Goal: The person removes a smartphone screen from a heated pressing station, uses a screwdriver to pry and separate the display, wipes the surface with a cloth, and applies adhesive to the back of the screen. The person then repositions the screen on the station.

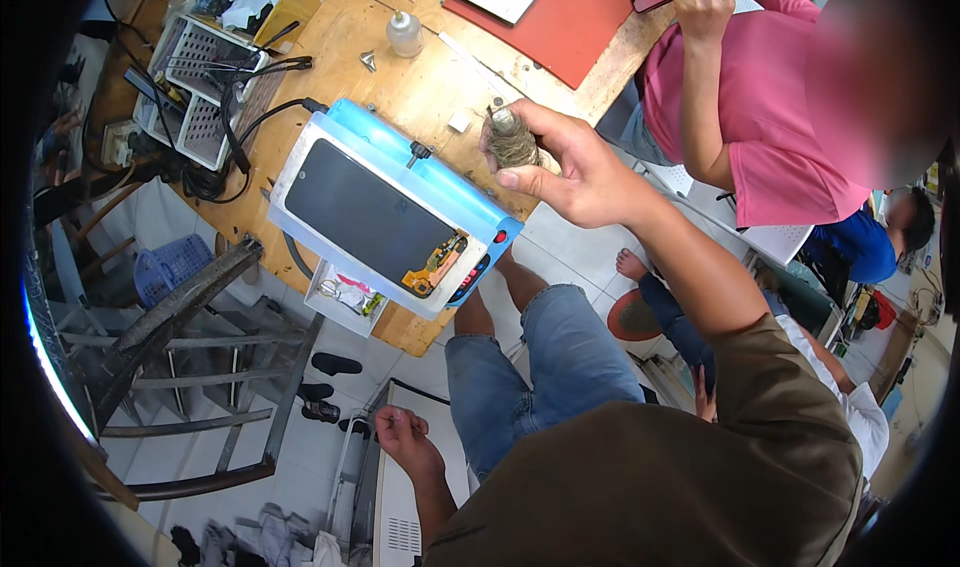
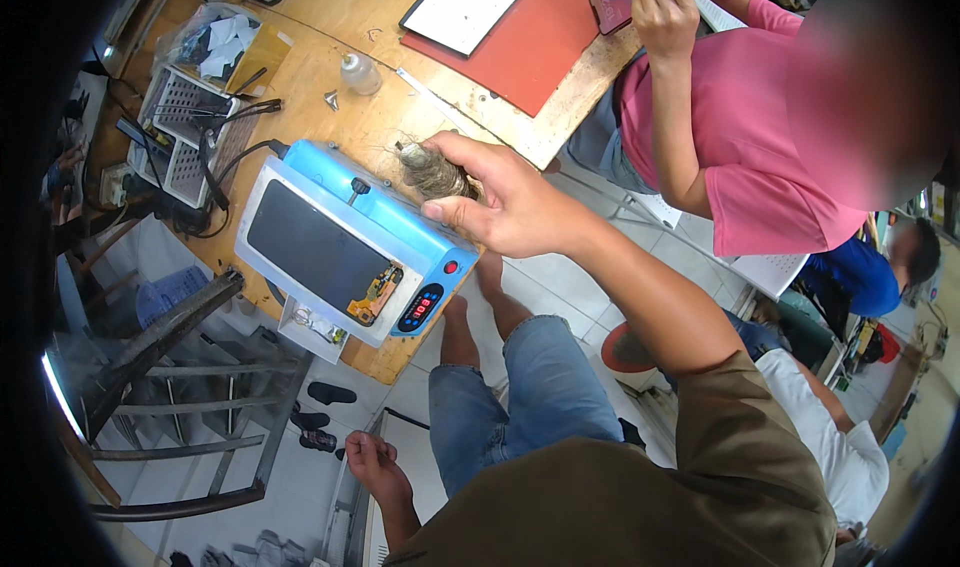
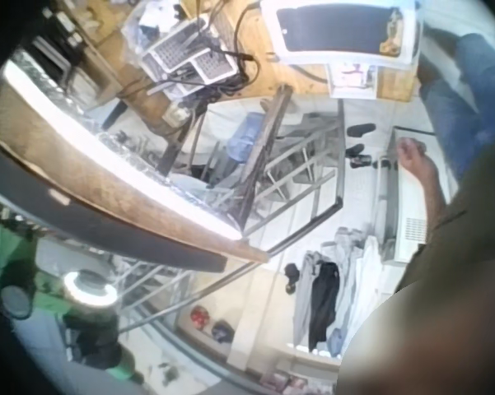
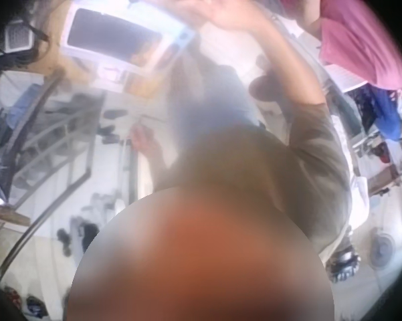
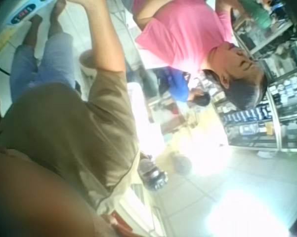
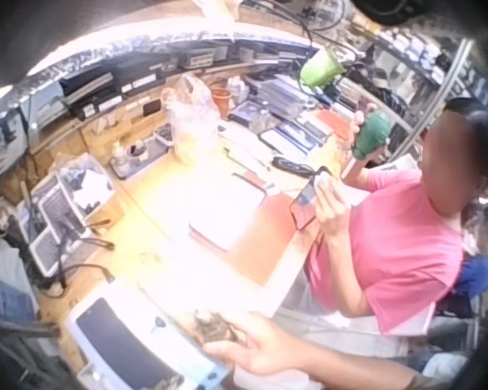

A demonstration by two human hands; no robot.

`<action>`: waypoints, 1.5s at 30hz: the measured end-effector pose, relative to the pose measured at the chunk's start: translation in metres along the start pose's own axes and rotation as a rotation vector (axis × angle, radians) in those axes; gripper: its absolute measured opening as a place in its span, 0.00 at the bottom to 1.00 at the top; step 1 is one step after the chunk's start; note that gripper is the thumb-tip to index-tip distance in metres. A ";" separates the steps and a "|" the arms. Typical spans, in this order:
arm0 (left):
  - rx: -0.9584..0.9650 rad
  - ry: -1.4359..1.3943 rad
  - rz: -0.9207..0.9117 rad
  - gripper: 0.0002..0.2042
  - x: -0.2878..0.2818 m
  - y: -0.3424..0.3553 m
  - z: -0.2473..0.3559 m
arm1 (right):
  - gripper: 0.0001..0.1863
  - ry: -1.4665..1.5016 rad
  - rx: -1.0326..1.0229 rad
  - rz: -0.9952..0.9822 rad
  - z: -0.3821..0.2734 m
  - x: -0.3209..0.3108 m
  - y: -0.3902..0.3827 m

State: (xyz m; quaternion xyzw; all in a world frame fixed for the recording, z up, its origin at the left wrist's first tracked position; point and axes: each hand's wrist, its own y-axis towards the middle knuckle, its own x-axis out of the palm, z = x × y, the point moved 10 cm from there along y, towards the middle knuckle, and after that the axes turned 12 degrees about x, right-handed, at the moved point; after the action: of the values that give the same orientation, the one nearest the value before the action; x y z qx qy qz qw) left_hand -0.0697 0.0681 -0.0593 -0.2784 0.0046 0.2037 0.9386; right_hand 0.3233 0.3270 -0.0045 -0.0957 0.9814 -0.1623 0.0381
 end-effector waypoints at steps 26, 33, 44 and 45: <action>0.177 -0.138 -0.141 0.08 0.131 0.100 0.111 | 0.17 -0.182 -0.286 0.564 -0.026 -0.117 0.114; 0.478 -0.109 0.063 0.10 0.121 0.207 0.168 | 0.16 -0.111 -0.126 0.624 0.004 -0.092 0.104; 0.362 -0.240 0.502 0.08 -0.003 0.209 0.138 | 0.18 -0.319 -0.112 0.324 -0.042 0.043 0.113; 0.356 -0.262 0.490 0.08 0.002 0.209 0.135 | 0.18 -0.352 -0.130 0.367 -0.048 0.040 0.120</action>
State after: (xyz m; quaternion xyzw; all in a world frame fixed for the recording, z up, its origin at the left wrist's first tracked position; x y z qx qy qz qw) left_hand -0.1622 0.2991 -0.0539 -0.0721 -0.0138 0.4536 0.8882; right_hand 0.2579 0.4454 0.0004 0.0550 0.9689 -0.0700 0.2308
